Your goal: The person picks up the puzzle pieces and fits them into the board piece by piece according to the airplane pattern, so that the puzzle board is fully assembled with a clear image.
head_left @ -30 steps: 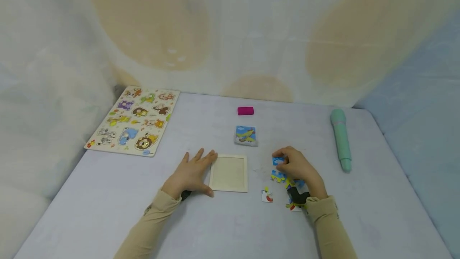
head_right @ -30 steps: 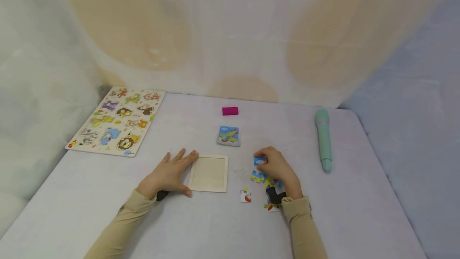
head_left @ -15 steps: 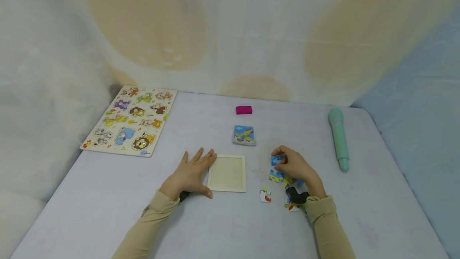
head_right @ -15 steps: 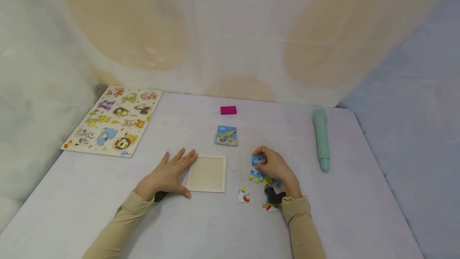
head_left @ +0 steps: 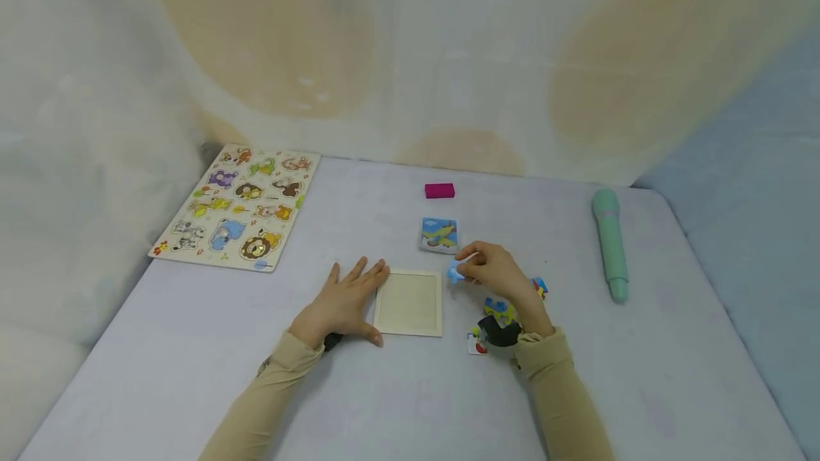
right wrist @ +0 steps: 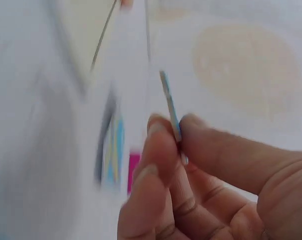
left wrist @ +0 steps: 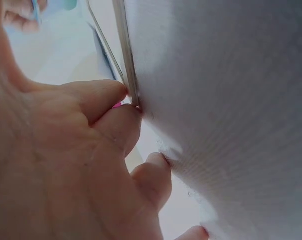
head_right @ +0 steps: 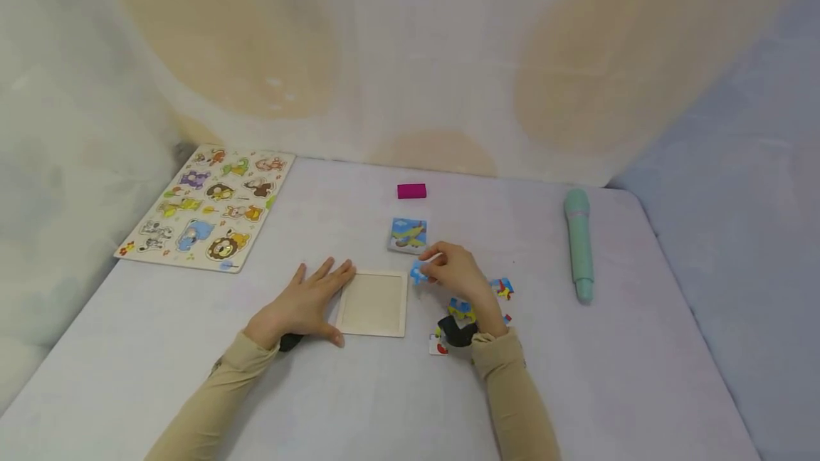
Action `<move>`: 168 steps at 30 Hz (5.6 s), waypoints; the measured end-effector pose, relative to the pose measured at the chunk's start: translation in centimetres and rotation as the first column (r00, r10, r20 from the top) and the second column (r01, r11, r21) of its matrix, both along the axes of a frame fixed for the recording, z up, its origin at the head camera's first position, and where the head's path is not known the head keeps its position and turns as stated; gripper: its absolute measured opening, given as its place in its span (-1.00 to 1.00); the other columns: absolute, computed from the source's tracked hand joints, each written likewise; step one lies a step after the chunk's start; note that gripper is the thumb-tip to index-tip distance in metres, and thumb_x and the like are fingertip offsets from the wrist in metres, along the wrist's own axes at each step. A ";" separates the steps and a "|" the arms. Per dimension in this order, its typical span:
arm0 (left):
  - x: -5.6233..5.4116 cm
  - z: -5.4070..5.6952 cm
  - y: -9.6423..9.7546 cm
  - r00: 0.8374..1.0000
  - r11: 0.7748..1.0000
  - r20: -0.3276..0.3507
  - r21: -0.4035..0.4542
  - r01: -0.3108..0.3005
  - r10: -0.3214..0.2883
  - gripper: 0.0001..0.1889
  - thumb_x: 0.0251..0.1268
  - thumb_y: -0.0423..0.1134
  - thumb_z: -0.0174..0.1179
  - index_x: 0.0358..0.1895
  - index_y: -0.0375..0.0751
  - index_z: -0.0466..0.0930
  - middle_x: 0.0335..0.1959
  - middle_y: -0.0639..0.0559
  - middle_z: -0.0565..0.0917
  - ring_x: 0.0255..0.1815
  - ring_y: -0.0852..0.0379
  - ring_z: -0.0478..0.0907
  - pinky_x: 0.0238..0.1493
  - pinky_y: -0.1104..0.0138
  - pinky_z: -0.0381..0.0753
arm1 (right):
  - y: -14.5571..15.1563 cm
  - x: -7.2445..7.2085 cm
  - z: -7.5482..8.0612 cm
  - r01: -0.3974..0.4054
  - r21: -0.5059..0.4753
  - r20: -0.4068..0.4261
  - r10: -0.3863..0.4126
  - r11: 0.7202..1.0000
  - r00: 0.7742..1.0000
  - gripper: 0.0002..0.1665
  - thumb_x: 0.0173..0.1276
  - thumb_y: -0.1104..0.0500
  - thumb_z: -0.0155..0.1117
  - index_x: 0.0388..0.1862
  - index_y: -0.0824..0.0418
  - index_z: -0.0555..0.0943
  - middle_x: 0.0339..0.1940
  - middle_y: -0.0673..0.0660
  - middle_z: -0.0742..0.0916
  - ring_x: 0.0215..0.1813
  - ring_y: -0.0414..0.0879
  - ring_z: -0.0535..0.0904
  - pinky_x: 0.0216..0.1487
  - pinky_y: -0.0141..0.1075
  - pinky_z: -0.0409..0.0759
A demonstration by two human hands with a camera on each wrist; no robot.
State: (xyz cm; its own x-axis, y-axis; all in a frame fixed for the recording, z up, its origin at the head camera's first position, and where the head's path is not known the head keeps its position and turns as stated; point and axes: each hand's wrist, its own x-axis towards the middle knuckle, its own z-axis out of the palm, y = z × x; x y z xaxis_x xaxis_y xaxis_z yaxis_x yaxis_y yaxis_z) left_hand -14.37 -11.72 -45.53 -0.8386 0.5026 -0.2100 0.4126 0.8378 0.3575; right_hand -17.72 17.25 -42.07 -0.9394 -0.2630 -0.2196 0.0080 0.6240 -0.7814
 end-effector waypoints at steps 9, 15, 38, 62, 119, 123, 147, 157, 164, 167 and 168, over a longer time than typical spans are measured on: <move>0.1 -0.3 0.1 1.000 1.000 0.017 -0.028 -0.008 0.008 0.33 -0.41 0.30 0.53 0.55 -0.10 0.03 0.59 0.04 0.01 0.62 -0.13 -0.18 0.43 -0.36 -0.24 | -8.6 -0.9 -2.3 -0.058 0.008 0.091 0.057 0.998 0.994 -0.86 0.28 0.27 0.30 -0.20 0.29 0.62 -0.49 0.12 0.70 -0.56 -0.20 0.58 -0.52 -0.43 0.56; 0.0 0.1 -0.2 1.000 0.999 -0.004 -0.046 -0.016 0.016 0.33 -0.40 0.31 0.53 0.55 -0.07 0.01 0.59 0.06 0.01 0.62 -0.11 -0.17 0.43 -0.35 -0.22 | -11.1 -0.8 -2.4 -0.014 -0.012 0.043 0.014 1.000 0.999 -0.90 0.27 0.28 0.32 -0.28 0.29 0.59 -0.59 0.10 0.67 -0.62 -0.20 0.53 -0.59 -0.46 0.50; -0.2 0.1 0.1 1.000 0.998 -0.003 -0.052 0.016 -0.016 0.24 -0.36 0.31 0.51 0.54 0.16 0.05 0.60 0.01 0.01 0.61 -0.18 -0.15 0.41 -0.38 -0.17 | -8.9 -0.6 -2.4 -0.009 -0.042 0.051 0.011 0.999 0.999 -0.76 0.41 0.09 0.22 -0.16 0.27 0.60 -0.48 0.11 0.68 -0.51 -0.19 0.61 -0.44 -0.41 0.59; 0.1 0.5 -0.8 1.000 0.998 -0.002 -0.056 -0.006 0.006 0.31 -0.39 0.29 0.52 0.54 -0.12 0.04 0.59 -0.07 0.00 0.61 -0.22 -0.19 0.40 -0.40 -0.24 | 7.3 0.7 -1.9 0.108 0.209 -0.017 -0.107 0.972 0.994 -0.54 0.33 0.11 0.29 0.14 0.31 0.53 0.15 0.39 0.60 0.09 0.23 0.52 0.02 0.02 0.52; -0.2 0.1 -0.1 0.999 0.999 0.012 -0.009 0.037 -0.037 0.25 -0.28 0.25 0.51 0.54 -0.11 0.03 0.60 -0.07 -0.04 0.62 -0.14 -0.16 0.44 -0.34 -0.23 | -7.5 0.2 -2.7 -0.089 0.077 -0.112 0.097 0.993 0.989 -0.88 0.29 0.22 0.34 -0.20 0.20 0.70 -0.41 0.06 0.64 -0.35 -0.16 0.49 -0.34 -0.41 0.46; -0.1 0.3 -0.1 0.999 0.999 0.008 -0.005 0.032 -0.032 0.24 -0.28 0.25 0.51 0.54 -0.09 0.05 0.60 -0.06 -0.01 0.62 -0.13 -0.15 0.45 -0.33 -0.22 | -7.6 0.4 -2.5 -0.161 0.138 -0.143 0.180 0.977 0.973 -0.83 0.30 0.21 0.32 -0.14 0.18 0.72 -0.40 0.08 0.62 -0.36 -0.15 0.46 -0.36 -0.40 0.43; 0.3 0.5 0.3 0.998 0.998 -0.043 0.034 0.051 -0.050 0.08 -0.28 0.23 0.52 0.46 0.08 0.27 0.56 -0.13 0.12 0.58 -0.21 0.00 0.39 -0.40 -0.09 | -5.9 -0.2 -2.7 -0.207 0.098 -0.103 0.217 0.973 0.971 -0.67 0.28 0.18 0.36 0.03 0.18 0.66 -0.28 0.10 0.64 -0.27 -0.12 0.51 -0.28 -0.39 0.49; 0.2 0.5 0.4 0.999 0.999 -0.021 0.017 0.036 -0.036 0.11 -0.31 0.22 0.54 0.48 0.10 0.23 0.58 -0.08 0.08 0.60 -0.15 -0.05 0.43 -0.35 -0.13 | 5.7 -0.4 -0.8 -0.025 0.048 -0.086 0.029 0.999 0.996 -0.46 0.45 0.06 0.17 0.33 0.25 0.43 0.07 0.33 0.64 -0.01 0.11 0.62 -0.16 -0.19 0.64; 0.4 0.8 0.3 0.999 0.999 -0.022 0.021 0.031 -0.030 0.11 -0.32 0.19 0.55 0.47 0.07 0.24 0.57 -0.10 0.09 0.59 -0.17 -0.04 0.42 -0.36 -0.13 | 12.2 1.3 -1.7 0.037 0.050 -0.070 -0.034 0.998 0.997 -0.34 0.37 0.16 0.27 0.41 0.21 0.35 0.10 0.34 0.66 -0.12 -0.09 0.60 -0.22 -0.34 0.56; 0.4 0.8 0.3 0.999 0.999 -0.029 0.019 0.031 -0.030 0.10 -0.31 0.20 0.54 0.47 0.08 0.25 0.57 -0.10 0.09 0.59 -0.17 -0.04 0.42 -0.35 -0.13 | 13.2 1.7 -2.1 0.021 0.029 -0.091 -0.018 0.999 0.996 -0.29 0.29 0.24 0.34 0.41 0.25 0.34 0.12 0.36 0.65 -0.14 -0.18 0.56 -0.18 -0.42 0.53; 0.5 0.7 0.4 0.999 0.999 -0.033 0.019 0.034 -0.033 0.10 -0.31 0.20 0.54 0.47 0.08 0.25 0.57 -0.10 0.09 0.59 -0.17 -0.03 0.42 -0.36 -0.12 | 13.5 1.8 -2.2 0.017 0.031 -0.099 -0.014 0.999 0.995 -0.28 0.27 0.26 0.35 0.40 0.27 0.35 0.12 0.36 0.64 -0.14 -0.20 0.54 -0.18 -0.44 0.53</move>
State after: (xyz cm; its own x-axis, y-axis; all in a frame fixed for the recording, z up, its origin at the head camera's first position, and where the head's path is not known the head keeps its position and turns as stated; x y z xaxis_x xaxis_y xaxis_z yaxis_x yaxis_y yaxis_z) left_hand -13.91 -11.34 -44.83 -0.8274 0.5343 -0.1730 0.4519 0.8163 0.3597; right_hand -15.92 30.70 -44.22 -0.9609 -0.2428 -0.1333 -0.0587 0.6489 -0.7586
